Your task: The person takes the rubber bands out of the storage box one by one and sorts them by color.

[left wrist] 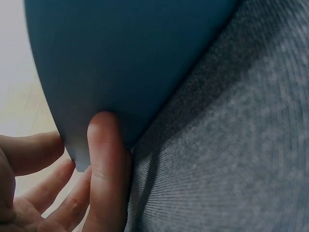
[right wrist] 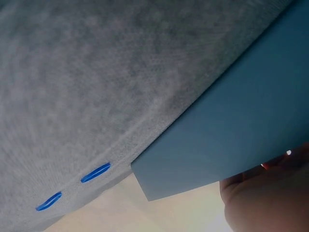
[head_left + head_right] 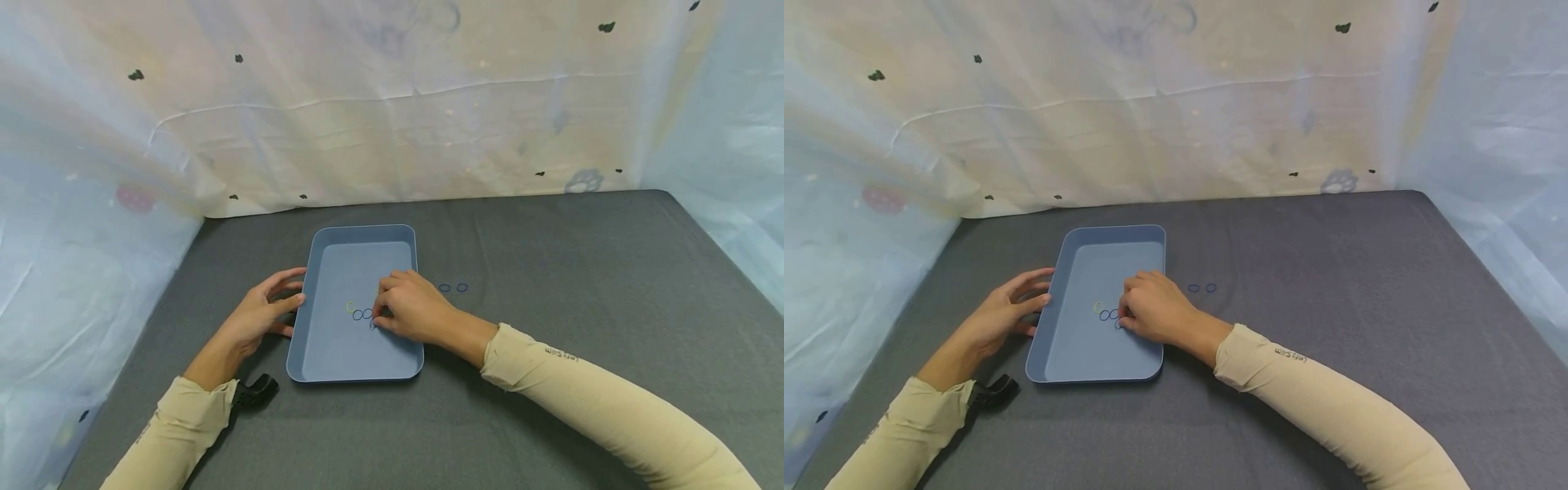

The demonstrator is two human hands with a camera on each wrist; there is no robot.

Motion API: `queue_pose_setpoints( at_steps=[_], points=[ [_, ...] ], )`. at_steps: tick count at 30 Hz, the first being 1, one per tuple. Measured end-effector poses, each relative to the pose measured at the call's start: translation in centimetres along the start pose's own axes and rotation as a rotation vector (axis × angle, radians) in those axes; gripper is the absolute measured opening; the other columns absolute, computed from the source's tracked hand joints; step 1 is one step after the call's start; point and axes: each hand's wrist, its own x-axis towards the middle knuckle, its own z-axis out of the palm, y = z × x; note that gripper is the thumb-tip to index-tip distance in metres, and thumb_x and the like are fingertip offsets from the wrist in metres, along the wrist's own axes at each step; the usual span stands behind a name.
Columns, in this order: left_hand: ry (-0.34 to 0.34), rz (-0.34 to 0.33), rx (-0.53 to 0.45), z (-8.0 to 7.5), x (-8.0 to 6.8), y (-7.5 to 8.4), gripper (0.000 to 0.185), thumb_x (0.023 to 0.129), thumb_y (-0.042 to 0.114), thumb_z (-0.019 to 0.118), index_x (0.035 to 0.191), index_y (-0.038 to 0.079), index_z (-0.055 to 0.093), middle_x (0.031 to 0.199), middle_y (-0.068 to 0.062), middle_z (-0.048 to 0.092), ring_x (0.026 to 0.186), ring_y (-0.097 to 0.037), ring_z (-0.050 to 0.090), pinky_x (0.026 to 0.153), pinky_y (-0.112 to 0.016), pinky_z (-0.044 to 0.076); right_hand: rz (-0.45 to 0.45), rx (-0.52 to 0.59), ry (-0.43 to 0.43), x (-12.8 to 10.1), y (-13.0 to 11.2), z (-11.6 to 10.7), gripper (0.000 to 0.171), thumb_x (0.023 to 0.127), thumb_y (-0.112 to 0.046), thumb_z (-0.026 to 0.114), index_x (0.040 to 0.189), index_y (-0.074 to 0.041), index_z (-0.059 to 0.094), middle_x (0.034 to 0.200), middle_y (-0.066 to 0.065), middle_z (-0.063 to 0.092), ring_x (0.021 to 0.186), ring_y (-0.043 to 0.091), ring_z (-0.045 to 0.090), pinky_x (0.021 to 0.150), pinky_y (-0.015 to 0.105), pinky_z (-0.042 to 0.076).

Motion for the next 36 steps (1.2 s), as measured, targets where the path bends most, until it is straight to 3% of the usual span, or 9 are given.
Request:
queue_pose_setpoints(
  at_steps=[36],
  points=[
    [-0.022,0.019,-0.019,0.6,0.3,0.3,0.061,0.101,0.020,0.060,0.155,0.019,0.033,0.152,-0.021,0.039,0.107,-0.025,0.062,0.067,-0.043,0.062,0.079,0.052,0.067,-1.2,1.2,-1.5,0.004,0.084,-0.026,0.079,0.082,-0.023,0.078,0.088,-0.007,0.065,0.090,0.014,0.056,0.080,0.031,0.043]
  ],
)
